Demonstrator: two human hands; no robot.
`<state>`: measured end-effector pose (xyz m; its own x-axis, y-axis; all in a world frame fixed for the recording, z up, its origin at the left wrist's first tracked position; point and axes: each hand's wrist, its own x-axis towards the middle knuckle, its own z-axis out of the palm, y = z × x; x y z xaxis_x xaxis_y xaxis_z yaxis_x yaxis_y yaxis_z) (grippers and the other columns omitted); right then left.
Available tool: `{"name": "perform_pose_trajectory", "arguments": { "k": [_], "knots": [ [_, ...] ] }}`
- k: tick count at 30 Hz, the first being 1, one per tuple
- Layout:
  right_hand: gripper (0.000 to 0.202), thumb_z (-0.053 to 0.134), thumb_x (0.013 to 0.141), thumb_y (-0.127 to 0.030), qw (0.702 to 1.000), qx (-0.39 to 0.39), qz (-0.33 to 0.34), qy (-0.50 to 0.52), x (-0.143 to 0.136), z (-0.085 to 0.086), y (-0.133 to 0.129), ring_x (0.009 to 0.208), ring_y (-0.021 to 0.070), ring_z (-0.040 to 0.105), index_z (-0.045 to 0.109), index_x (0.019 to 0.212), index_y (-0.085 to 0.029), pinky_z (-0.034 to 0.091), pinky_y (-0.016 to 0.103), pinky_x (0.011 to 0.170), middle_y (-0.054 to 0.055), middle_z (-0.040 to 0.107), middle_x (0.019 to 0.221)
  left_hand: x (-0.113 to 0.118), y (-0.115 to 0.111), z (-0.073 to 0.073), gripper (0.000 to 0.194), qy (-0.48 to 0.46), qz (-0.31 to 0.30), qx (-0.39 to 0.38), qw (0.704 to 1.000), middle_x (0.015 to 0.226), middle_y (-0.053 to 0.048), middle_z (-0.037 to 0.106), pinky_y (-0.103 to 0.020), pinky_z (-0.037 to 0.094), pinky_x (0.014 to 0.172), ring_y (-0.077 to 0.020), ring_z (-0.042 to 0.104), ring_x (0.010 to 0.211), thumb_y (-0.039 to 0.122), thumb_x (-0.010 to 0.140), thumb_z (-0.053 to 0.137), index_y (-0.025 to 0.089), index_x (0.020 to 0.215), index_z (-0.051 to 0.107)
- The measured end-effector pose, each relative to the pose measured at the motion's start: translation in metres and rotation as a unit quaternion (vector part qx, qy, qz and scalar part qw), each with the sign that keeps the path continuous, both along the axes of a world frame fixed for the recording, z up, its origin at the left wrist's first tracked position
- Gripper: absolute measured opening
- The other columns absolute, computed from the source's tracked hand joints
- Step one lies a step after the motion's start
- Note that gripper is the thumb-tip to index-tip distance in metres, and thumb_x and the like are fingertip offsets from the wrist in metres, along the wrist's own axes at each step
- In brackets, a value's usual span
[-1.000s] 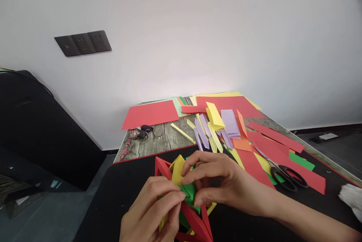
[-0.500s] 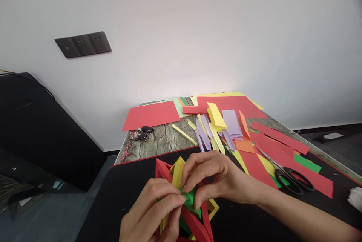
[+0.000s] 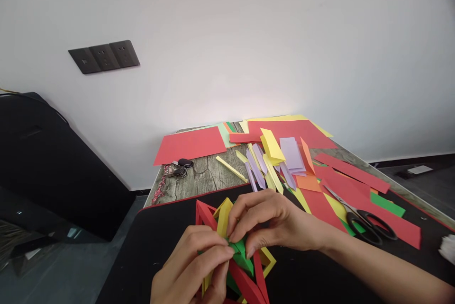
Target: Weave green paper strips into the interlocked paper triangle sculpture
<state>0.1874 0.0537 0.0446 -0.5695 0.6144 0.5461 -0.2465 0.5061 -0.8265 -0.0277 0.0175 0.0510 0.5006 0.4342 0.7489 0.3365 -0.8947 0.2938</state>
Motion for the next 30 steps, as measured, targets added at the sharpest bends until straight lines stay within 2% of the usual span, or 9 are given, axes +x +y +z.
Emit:
{"name": "perform_pose_trajectory", "arguments": {
  "k": [8,13,18,24,30],
  "knots": [
    [0.027,0.077,0.076,-0.012,1.0,-0.013,0.0,0.005,-0.001,-0.002,0.002,0.078,0.0111,0.067,0.077,0.1,-0.024,0.056,0.021,0.07,0.005,0.071,0.093,0.001,0.0,0.002,0.028,0.005,-0.002,-0.005,1.0,0.087,-0.008,0.065,-0.023,0.059,0.068,-0.0149,0.065,0.08,-0.008,0.077,0.059,0.012,0.097,0.062],
    [0.028,0.079,0.072,-0.008,0.998,-0.058,0.005,0.027,-0.002,-0.001,0.0,0.076,0.0095,0.067,0.078,0.096,-0.024,0.056,0.018,0.068,0.003,0.071,0.089,0.002,-0.001,0.002,0.029,0.003,-0.001,-0.008,1.0,0.087,-0.007,0.065,-0.023,0.059,0.067,-0.0148,0.064,0.081,-0.009,0.076,0.059,0.013,0.097,0.062],
    [0.02,0.085,0.065,-0.022,0.994,-0.104,0.031,0.025,-0.002,0.005,0.003,0.071,0.0099,0.066,0.08,0.085,-0.02,0.057,0.019,0.063,0.005,0.071,0.084,0.004,-0.002,0.003,0.028,-0.007,-0.005,-0.023,1.0,0.087,-0.008,0.065,-0.024,0.059,0.068,-0.0148,0.064,0.08,-0.009,0.077,0.057,0.012,0.095,0.062],
    [0.018,0.084,0.066,-0.028,0.996,-0.085,0.024,0.002,-0.003,0.011,0.007,0.069,0.0094,0.064,0.079,0.078,-0.016,0.056,0.018,0.061,0.005,0.07,0.079,0.004,0.0,0.005,0.025,-0.013,-0.011,-0.017,1.0,0.082,-0.007,0.065,-0.024,0.059,0.063,-0.0154,0.064,0.075,-0.006,0.078,0.056,0.014,0.093,0.062],
    [0.022,0.083,0.068,-0.03,0.998,-0.058,0.019,-0.026,-0.002,0.014,0.006,0.074,0.0105,0.065,0.078,0.083,-0.016,0.055,0.02,0.064,0.007,0.07,0.088,0.005,0.0,0.006,0.024,-0.015,-0.008,-0.028,0.999,0.084,-0.008,0.066,-0.024,0.059,0.063,-0.0153,0.065,0.075,-0.006,0.079,0.057,0.013,0.093,0.062]
  ]
}}
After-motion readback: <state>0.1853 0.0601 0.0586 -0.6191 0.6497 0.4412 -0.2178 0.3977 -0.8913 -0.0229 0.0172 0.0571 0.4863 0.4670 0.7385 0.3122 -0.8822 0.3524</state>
